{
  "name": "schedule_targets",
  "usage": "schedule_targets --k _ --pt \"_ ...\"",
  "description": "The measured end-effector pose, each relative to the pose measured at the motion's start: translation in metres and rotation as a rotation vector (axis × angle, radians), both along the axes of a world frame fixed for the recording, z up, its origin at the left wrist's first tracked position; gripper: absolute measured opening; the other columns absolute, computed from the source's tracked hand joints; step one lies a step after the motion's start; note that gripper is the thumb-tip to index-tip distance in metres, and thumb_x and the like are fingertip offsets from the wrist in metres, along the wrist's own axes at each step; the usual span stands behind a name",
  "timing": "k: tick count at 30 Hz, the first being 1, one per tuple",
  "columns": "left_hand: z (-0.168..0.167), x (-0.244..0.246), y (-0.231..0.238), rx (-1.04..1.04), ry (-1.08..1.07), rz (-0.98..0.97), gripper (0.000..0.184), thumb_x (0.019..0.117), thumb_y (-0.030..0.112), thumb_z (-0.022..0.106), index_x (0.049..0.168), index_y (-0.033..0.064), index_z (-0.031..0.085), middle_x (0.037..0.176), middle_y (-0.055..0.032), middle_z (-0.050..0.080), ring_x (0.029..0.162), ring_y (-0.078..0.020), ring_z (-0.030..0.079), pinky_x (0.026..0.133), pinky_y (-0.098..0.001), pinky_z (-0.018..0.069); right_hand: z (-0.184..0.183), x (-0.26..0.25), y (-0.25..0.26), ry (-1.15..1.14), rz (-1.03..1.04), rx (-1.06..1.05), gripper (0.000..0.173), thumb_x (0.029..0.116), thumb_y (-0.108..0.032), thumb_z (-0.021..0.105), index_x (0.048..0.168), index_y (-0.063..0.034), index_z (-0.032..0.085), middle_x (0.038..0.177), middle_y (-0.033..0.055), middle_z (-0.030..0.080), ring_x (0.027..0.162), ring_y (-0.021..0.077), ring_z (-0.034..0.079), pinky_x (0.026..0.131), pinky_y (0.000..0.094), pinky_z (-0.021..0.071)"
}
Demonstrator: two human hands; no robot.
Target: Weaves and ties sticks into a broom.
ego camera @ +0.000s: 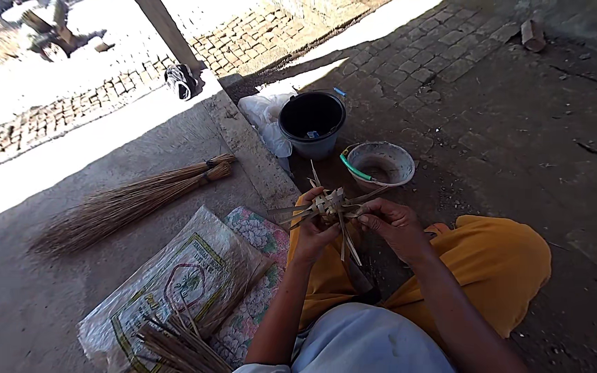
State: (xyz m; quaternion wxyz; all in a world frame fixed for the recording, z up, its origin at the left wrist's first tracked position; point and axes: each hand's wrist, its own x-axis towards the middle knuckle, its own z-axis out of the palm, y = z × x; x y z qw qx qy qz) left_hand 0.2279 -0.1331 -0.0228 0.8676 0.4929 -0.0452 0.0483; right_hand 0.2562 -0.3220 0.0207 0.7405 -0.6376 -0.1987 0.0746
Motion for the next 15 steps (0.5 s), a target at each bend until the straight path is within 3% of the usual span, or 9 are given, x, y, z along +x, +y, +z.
schedule_targets --k 4,8,10,13,15 --pt "0.002 0.0006 0.0008 0.019 0.004 -0.011 0.084 0.0774 -0.003 0.079 0.147 0.0211 0.039 0.121 0.0005 0.068 0.102 -0.0123 0.07 0.092 -0.032 0.0585 0.0011 0.0014 0.0019 -0.005 -0.012 0.001 0.008 0.097 -0.005 0.064 0.102 -0.0041 0.071 0.091 0.0005 0.074 0.08 0.0069 0.069 0.077 0.0216 0.0584" --pt "0.0081 -0.0014 -0.0056 0.054 0.062 -0.002 0.077 0.0743 -0.011 0.074 0.141 0.0052 0.038 0.116 0.0001 0.069 0.1 -0.0091 0.07 0.091 -0.0294 0.059 -0.0048 0.0028 0.0066 -0.146 -0.037 -0.263 0.016 0.0986 -0.013 0.064 0.105 -0.0004 0.073 0.097 0.0024 0.072 0.087 0.0006 0.066 0.081 0.0156 0.0554" --pt "0.0097 0.0005 -0.0057 0.067 0.027 -0.039 0.085 0.0747 -0.013 0.074 0.147 0.0038 0.032 0.122 -0.0015 0.066 0.103 -0.0105 0.069 0.091 -0.0305 0.0593 -0.0084 0.0029 0.0079 -0.253 -0.068 -0.472 0.024 0.1005 -0.021 0.061 0.104 -0.0018 0.075 0.097 0.0066 0.071 0.088 0.005 0.066 0.082 0.0197 0.0549" --pt "0.0087 0.0041 -0.0036 0.076 -0.016 -0.077 0.089 0.0749 -0.014 0.073 0.149 0.0002 0.026 0.126 -0.0022 0.064 0.104 -0.0109 0.069 0.091 -0.0315 0.0595 -0.0077 0.0038 0.0071 -0.279 -0.041 -0.64 0.028 0.1014 -0.026 0.056 0.105 -0.0058 0.076 0.095 0.0078 0.072 0.085 0.0154 0.069 0.077 0.0352 0.0573" --pt "0.0082 0.0029 -0.0024 0.1 -0.003 -0.096 0.089 0.0749 -0.015 0.073 0.15 -0.0002 0.026 0.128 -0.0022 0.062 0.104 -0.0099 0.068 0.091 -0.0305 0.059 -0.0081 0.0055 0.0045 -0.191 0.039 -0.634 0.028 0.1021 -0.026 0.056 0.107 -0.0071 0.076 0.094 0.0053 0.072 0.082 0.0122 0.066 0.077 0.0338 0.055"
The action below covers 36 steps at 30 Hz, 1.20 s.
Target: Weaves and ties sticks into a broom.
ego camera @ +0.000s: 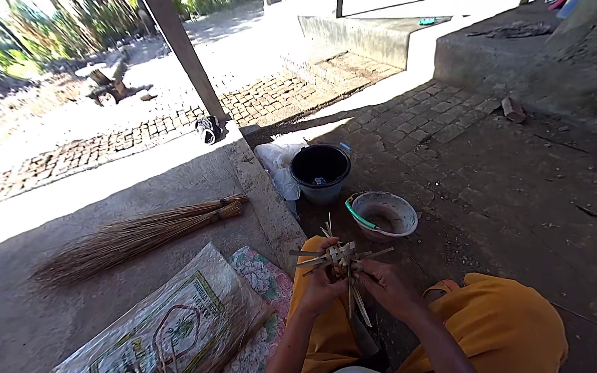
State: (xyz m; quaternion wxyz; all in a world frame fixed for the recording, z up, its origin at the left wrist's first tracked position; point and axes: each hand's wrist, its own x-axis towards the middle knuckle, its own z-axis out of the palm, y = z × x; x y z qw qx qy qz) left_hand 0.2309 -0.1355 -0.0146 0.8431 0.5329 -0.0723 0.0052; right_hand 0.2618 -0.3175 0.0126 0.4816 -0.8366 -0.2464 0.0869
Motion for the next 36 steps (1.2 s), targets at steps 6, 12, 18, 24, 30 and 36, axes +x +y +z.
schedule_targets --k 6,12,18,24,30,36 --pt "-0.004 -0.001 0.005 0.171 -0.096 -0.052 0.087 0.071 -0.017 0.073 0.146 -0.0012 0.033 0.134 -0.0044 0.058 0.113 -0.0094 0.064 0.096 -0.0311 0.0563 -0.002 0.003 -0.006 0.42 0.117 0.258 0.014 0.0999 -0.009 0.057 0.106 -0.0044 0.069 0.08 -0.0069 0.061 0.063 -0.0038 0.051 0.06 0.0136 0.0437" --pt "-0.015 0.001 0.003 0.384 -0.298 -0.05 0.079 0.0708 -0.016 0.075 0.142 -0.0056 0.042 0.143 -0.0134 0.054 0.127 -0.0158 0.057 0.107 -0.0338 0.0499 -0.011 0.007 -0.018 0.424 0.225 0.133 0.02 0.0998 -0.013 0.052 0.108 -0.0034 0.067 0.083 -0.0027 0.061 0.071 0.0006 0.056 0.068 0.0199 0.0486" --pt "-0.018 0.0 0.001 0.326 -0.28 0.041 0.078 0.074 -0.014 0.076 0.143 -0.0026 0.042 0.14 -0.0108 0.056 0.119 -0.0153 0.062 0.099 -0.0338 0.0563 -0.02 0.003 -0.017 0.34 0.156 0.261 0.022 0.0927 -0.007 0.065 0.113 -0.0001 0.066 0.098 0.0027 0.07 0.088 0.0047 0.067 0.082 0.0229 0.0569" --pt "-0.007 0.0 0.003 0.033 -0.121 0.349 0.081 0.0723 -0.018 0.069 0.143 0.0007 0.036 0.12 -0.0033 0.068 0.102 -0.0122 0.07 0.088 -0.0318 0.0602 -0.026 -0.017 0.004 0.374 -0.008 0.323 0.026 0.086 -0.001 0.067 0.11 -0.0011 0.056 0.086 0.0018 0.065 0.072 0.0059 0.063 0.068 0.023 0.0545" --pt "0.0 -0.009 0.014 0.167 -0.127 0.208 0.076 0.0738 -0.019 0.07 0.143 -0.0038 0.041 0.129 -0.0077 0.063 0.104 -0.0127 0.068 0.088 -0.0321 0.0603 -0.031 -0.013 -0.005 0.273 0.041 0.242 0.016 0.0912 -0.008 0.063 0.103 0.0009 0.069 0.092 0.0043 0.069 0.08 0.0065 0.066 0.074 0.0238 0.0567" --pt "-0.005 -0.011 0.021 0.36 -0.362 0.183 0.069 0.0752 -0.017 0.072 0.139 -0.0117 0.048 0.136 -0.0165 0.06 0.12 -0.014 0.062 0.104 -0.0315 0.0516 -0.022 -0.008 0.006 0.346 0.151 0.23 0.011 0.0952 -0.012 0.063 0.096 -0.003 0.069 0.077 -0.0075 0.065 0.069 -0.0025 0.061 0.069 0.0178 0.0538"
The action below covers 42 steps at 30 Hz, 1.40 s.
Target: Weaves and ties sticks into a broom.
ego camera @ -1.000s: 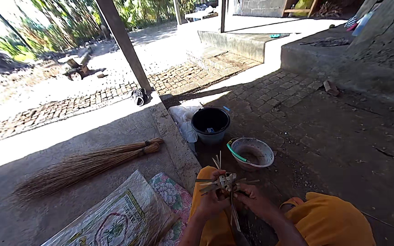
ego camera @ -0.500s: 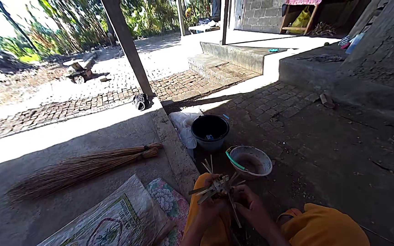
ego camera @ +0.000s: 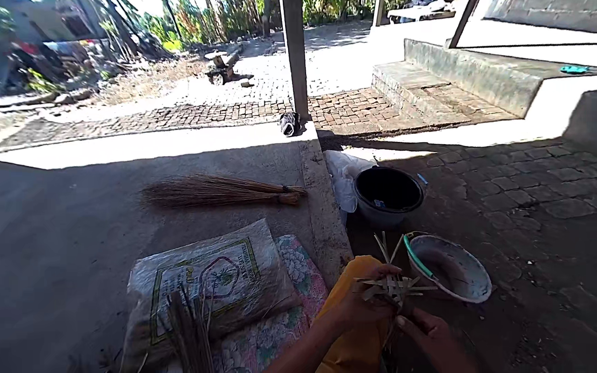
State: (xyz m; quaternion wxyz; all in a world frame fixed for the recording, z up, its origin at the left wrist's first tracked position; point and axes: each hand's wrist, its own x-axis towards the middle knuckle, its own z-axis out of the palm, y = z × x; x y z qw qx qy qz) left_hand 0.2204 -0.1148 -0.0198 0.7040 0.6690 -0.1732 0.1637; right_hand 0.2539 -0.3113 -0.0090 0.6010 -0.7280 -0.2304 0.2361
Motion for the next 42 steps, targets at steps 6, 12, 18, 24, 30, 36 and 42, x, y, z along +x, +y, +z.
schedule_targets --k 6,12,18,24,30,36,42 --pt "-0.011 -0.002 0.022 0.15 -0.1 0.109 0.065 0.0766 -0.013 0.075 0.138 -0.0083 0.054 0.139 -0.0235 0.056 0.13 -0.0275 0.055 0.112 -0.0395 0.0454 -0.009 -0.003 0.024 -0.081 -0.146 -0.005 0.021 0.0842 -0.006 0.076 0.091 -0.0033 0.056 0.068 -0.0076 0.051 0.057 -0.0025 0.048 0.056 0.0142 0.0448" --pt "-0.01 -0.005 0.025 0.132 -0.107 0.109 0.063 0.076 -0.014 0.074 0.136 -0.0104 0.054 0.138 -0.0242 0.056 0.13 -0.0279 0.055 0.112 -0.0394 0.0447 -0.014 0.005 0.028 0.033 0.091 0.033 0.007 0.0948 -0.005 0.064 0.096 -0.0003 0.069 0.077 -0.0074 0.067 0.069 -0.0026 0.061 0.069 0.0189 0.0544" --pt "-0.012 -0.003 0.026 0.123 -0.101 0.064 0.063 0.0751 -0.017 0.072 0.136 -0.0113 0.054 0.135 -0.0245 0.056 0.127 -0.0272 0.056 0.111 -0.0396 0.0456 -0.026 0.004 0.028 0.191 0.226 0.107 0.009 0.0935 -0.002 0.064 0.089 -0.0084 0.069 0.073 -0.0088 0.067 0.065 0.0004 0.062 0.066 0.0206 0.0551" --pt "0.003 -0.007 0.025 0.051 0.164 0.086 0.07 0.0829 -0.007 0.072 0.146 -0.0086 0.04 0.133 -0.0132 0.06 0.101 -0.0072 0.066 0.089 -0.028 0.0575 -0.013 0.002 0.019 0.2 0.157 0.165 0.005 0.0896 -0.017 0.073 0.088 -0.0121 0.073 0.071 -0.0065 0.067 0.061 0.0013 0.06 0.059 0.0172 0.0516" --pt "0.006 -0.009 0.013 -0.137 0.415 0.05 0.078 0.0831 -0.008 0.072 0.151 0.0003 0.035 0.12 -0.0071 0.067 0.098 -0.0111 0.069 0.09 -0.0309 0.0594 0.014 0.003 0.011 0.207 -0.061 0.322 0.007 0.0905 -0.005 0.07 0.096 -0.0075 0.073 0.081 -0.0003 0.073 0.063 0.0048 0.065 0.06 0.0179 0.0559" --pt "0.013 -0.006 -0.004 -0.209 0.472 0.065 0.086 0.0779 -0.015 0.071 0.152 0.0004 0.03 0.125 -0.0104 0.064 0.099 -0.0121 0.07 0.09 -0.0305 0.0598 0.014 0.0 0.012 -0.095 -0.211 0.242 0.008 0.0938 -0.005 0.067 0.1 -0.0019 0.072 0.085 -0.0033 0.072 0.064 -0.0011 0.062 0.06 0.0133 0.0532" --pt "0.022 -0.005 -0.012 -0.226 0.505 0.093 0.085 0.0788 -0.015 0.07 0.152 0.0004 0.03 0.124 -0.0115 0.062 0.098 -0.0123 0.069 0.089 -0.0292 0.0599 0.012 -0.006 0.014 -0.239 -0.3 0.251 0.01 0.0951 -0.005 0.066 0.101 0.0016 0.071 0.088 -0.0013 0.072 0.064 -0.003 0.061 0.06 0.0119 0.0527"
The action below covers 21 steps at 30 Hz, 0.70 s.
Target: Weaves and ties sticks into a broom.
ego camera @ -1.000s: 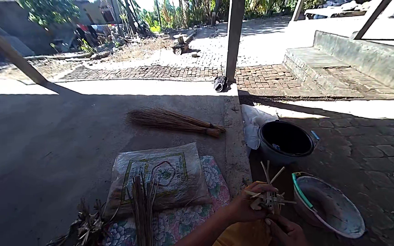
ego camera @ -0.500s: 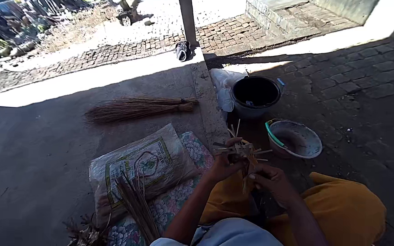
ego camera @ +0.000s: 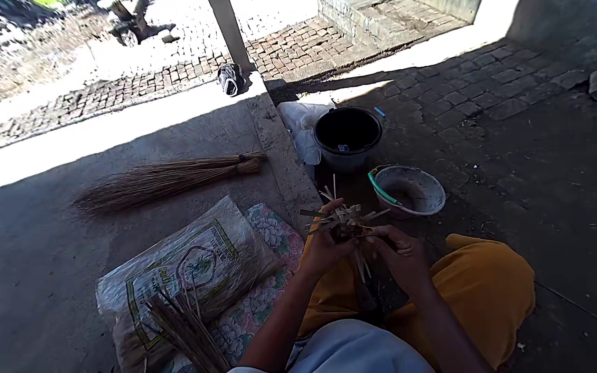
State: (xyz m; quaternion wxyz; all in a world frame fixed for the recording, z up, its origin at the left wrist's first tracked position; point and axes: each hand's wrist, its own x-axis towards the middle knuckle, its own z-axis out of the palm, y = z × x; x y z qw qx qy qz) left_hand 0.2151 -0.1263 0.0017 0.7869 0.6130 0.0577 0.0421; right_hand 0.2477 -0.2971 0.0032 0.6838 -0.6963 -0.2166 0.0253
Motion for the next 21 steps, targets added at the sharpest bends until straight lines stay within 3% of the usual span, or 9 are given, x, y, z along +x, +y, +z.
schedule_targets --k 2,4,7,11,13,16,19,21 --pt "0.004 0.001 -0.001 0.009 0.024 -0.011 0.087 0.0794 -0.014 0.07 0.154 0.0043 0.029 0.124 -0.0115 0.063 0.098 -0.0129 0.07 0.089 -0.0295 0.0598 -0.002 -0.001 0.002 -0.1 -0.047 -0.075 0.013 0.095 -0.008 0.067 0.1 0.0021 0.072 0.089 0.0014 0.072 0.07 -0.0036 0.062 0.064 0.0111 0.0529" --pt "0.007 0.001 -0.002 0.04 0.039 -0.042 0.089 0.0789 -0.014 0.071 0.154 0.0076 0.029 0.121 -0.011 0.064 0.097 -0.0132 0.07 0.088 -0.0302 0.06 -0.003 0.0 0.003 -0.195 -0.098 -0.24 0.018 0.0957 -0.016 0.067 0.099 0.0 0.076 0.092 0.007 0.071 0.079 0.0017 0.065 0.074 0.0148 0.0536" --pt "0.005 0.0 -0.002 0.091 0.048 -0.095 0.093 0.0789 -0.016 0.07 0.156 0.0104 0.027 0.126 -0.0107 0.061 0.099 -0.0142 0.069 0.089 -0.0319 0.0597 -0.004 -0.001 0.002 -0.189 -0.1 -0.409 0.024 0.0993 -0.023 0.063 0.099 -0.0039 0.078 0.092 0.0084 0.07 0.081 0.0095 0.065 0.074 0.0243 0.0542" --pt "0.004 0.0 -0.003 0.108 0.089 -0.112 0.092 0.0797 -0.016 0.069 0.156 0.011 0.028 0.126 -0.0125 0.062 0.099 -0.0158 0.07 0.088 -0.0326 0.06 -0.008 0.0 0.0 -0.122 -0.012 -0.475 0.027 0.1019 -0.026 0.06 0.101 -0.0054 0.078 0.095 0.008 0.073 0.087 0.0138 0.068 0.081 0.0326 0.0556" --pt "0.004 -0.002 -0.002 0.12 0.119 -0.123 0.087 0.0808 -0.016 0.069 0.154 0.0066 0.028 0.128 -0.0137 0.06 0.101 -0.0156 0.069 0.089 -0.032 0.0599 -0.008 0.004 -0.002 -0.03 0.066 -0.439 0.025 0.102 -0.024 0.06 0.104 -0.0061 0.077 0.097 0.0055 0.073 0.09 0.0081 0.067 0.084 0.0281 0.0541" --pt "-0.002 -0.003 0.002 0.127 0.089 -0.131 0.091 0.0797 -0.016 0.069 0.157 0.0102 0.029 0.13 -0.0128 0.061 0.103 -0.0159 0.069 0.09 -0.0327 0.0602 -0.002 0.01 -0.002 0.131 0.181 -0.353 0.02 0.1027 -0.018 0.06 0.104 -0.0042 0.074 0.093 0.0001 0.071 0.084 -0.0022 0.062 0.08 0.0172 0.0497" --pt "-0.013 -0.004 0.007 0.233 -0.056 -0.133 0.086 0.0779 -0.012 0.071 0.154 0.0035 0.033 0.129 -0.0135 0.062 0.106 -0.0161 0.069 0.091 -0.0345 0.0601 0.003 0.013 -0.002 0.26 0.287 -0.325 0.02 0.1045 -0.016 0.056 0.109 -0.0022 0.07 0.087 -0.0033 0.065 0.071 -0.0034 0.054 0.067 0.0145 0.0444" --pt "-0.017 -0.006 0.008 0.311 -0.121 -0.123 0.082 0.0777 -0.009 0.073 0.15 -0.0037 0.036 0.125 -0.0142 0.065 0.105 -0.0137 0.069 0.092 -0.0324 0.0592 0.003 0.014 -0.003 0.267 0.339 -0.343 0.022 0.1042 -0.018 0.056 0.113 -0.0021 0.068 0.088 -0.0028 0.064 0.071 -0.0024 0.054 0.067 0.0157 0.0457"
